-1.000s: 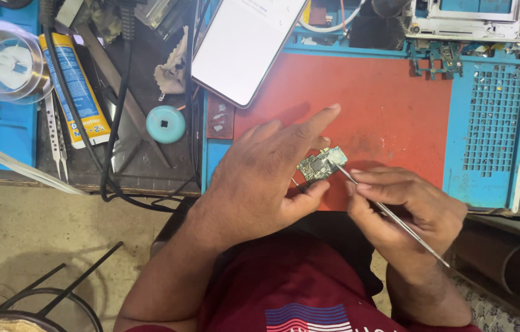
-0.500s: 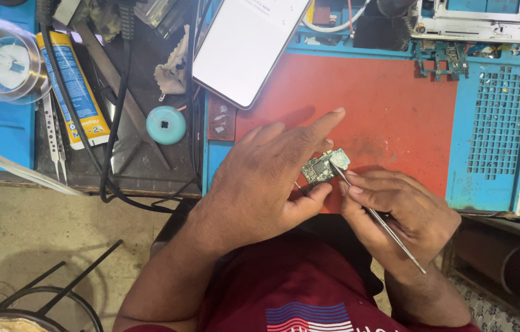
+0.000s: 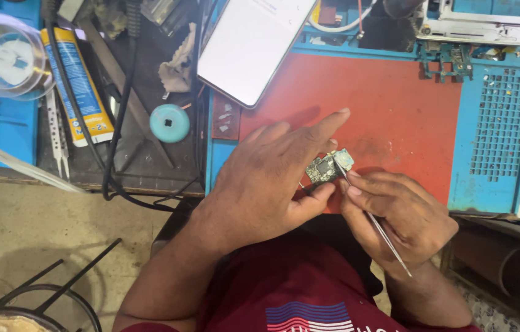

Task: The person holds a small circuit board on a red mat and uses a metal probe to scrape or clean a localized area on the board. The hands reposition the board and continue probing the same region repeatedly. No other objects are handled.

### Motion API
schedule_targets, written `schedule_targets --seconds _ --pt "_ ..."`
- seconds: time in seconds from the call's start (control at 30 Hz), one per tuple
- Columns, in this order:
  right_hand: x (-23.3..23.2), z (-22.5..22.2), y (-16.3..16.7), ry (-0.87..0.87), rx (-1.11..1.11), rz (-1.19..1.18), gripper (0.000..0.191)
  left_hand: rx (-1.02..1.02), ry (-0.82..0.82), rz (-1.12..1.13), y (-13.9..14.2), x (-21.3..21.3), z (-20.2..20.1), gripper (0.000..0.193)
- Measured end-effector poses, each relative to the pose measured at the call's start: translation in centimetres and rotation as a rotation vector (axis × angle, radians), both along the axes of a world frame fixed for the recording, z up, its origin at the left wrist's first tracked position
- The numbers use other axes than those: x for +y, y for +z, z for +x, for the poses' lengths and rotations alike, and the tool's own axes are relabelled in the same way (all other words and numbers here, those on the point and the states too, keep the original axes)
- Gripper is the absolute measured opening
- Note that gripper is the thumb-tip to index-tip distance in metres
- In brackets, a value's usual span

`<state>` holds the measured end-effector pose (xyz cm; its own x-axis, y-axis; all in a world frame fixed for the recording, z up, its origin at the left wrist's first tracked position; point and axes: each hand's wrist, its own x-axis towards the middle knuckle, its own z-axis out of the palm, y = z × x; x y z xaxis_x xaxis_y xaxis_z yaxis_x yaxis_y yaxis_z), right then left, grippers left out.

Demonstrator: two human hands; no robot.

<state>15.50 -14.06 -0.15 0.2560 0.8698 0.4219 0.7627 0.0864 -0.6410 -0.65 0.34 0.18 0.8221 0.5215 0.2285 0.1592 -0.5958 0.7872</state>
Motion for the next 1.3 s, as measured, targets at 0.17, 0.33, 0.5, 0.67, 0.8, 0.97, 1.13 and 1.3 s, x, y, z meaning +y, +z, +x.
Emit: schedule_targets --seconds 0.17,0.33,0.5,0.67,0.8,0.97,1.13,1.3 --pt "-0.10 -0.06 0.06 0.004 -0.014 -0.005 0.020 0.001 -0.009 -0.001 -0.08 0.17 0.07 0.084" --pt "0.04 0.07 0.15 0.012 -0.054 0.008 0.020 0.027 -0.019 -0.015 -0.10 0.08 0.26 0.084" --pt "0.04 0.13 0.28 0.034 -0.052 -0.016 0.020 0.004 -0.019 -0.007 0.03 0.03 0.18 0.083" --pt "0.11 0.12 0.08 0.039 -0.045 0.002 0.020 0.012 -0.015 -0.016 0.08 0.05 0.28 0.083" --pt "0.10 0.08 0.03 0.028 -0.048 0.007 0.019 0.058 -0.011 -0.016 0.12 0.21 0.31 0.082" --pt "0.01 0.07 0.10 0.007 -0.025 -0.014 0.020 -0.005 -0.015 0.020 0.15 0.28 0.32 0.081" --pt "-0.08 0.09 0.20 -0.006 0.056 -0.047 0.021 -0.005 -0.013 0.023 0.14 0.14 0.11 0.081" --pt "-0.31 0.35 0.73 0.011 0.114 -0.097 0.020 0.011 -0.007 0.027 0.04 0.14 0.01 0.083"
